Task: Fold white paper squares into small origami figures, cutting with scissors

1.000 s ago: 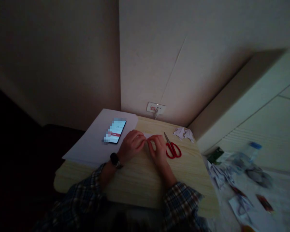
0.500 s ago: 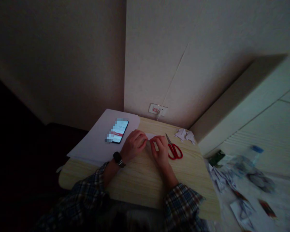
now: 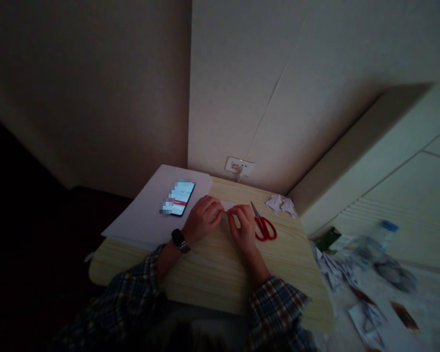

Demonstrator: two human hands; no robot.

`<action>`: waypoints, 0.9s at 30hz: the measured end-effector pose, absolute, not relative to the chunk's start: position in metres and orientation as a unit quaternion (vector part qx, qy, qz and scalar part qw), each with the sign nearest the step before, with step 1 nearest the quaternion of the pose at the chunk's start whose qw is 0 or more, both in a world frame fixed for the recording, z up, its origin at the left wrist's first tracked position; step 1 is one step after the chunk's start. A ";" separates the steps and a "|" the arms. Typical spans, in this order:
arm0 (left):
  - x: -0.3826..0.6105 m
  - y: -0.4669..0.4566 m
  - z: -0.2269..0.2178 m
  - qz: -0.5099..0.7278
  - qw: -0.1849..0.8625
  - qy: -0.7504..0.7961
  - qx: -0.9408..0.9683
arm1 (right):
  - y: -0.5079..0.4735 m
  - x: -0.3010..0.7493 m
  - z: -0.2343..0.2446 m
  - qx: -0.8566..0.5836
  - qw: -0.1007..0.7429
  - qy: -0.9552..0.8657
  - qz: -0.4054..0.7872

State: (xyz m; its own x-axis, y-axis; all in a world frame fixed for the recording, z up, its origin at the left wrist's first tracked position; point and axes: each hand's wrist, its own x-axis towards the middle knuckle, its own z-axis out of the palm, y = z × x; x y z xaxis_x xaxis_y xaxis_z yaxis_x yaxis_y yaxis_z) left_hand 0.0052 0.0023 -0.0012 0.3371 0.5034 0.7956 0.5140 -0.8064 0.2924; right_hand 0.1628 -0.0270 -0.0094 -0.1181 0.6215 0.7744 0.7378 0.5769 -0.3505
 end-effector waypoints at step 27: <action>0.005 0.001 0.001 -0.486 0.000 -0.311 -0.817 | -0.026 0.162 -0.010 -0.452 0.488 -0.746 -0.042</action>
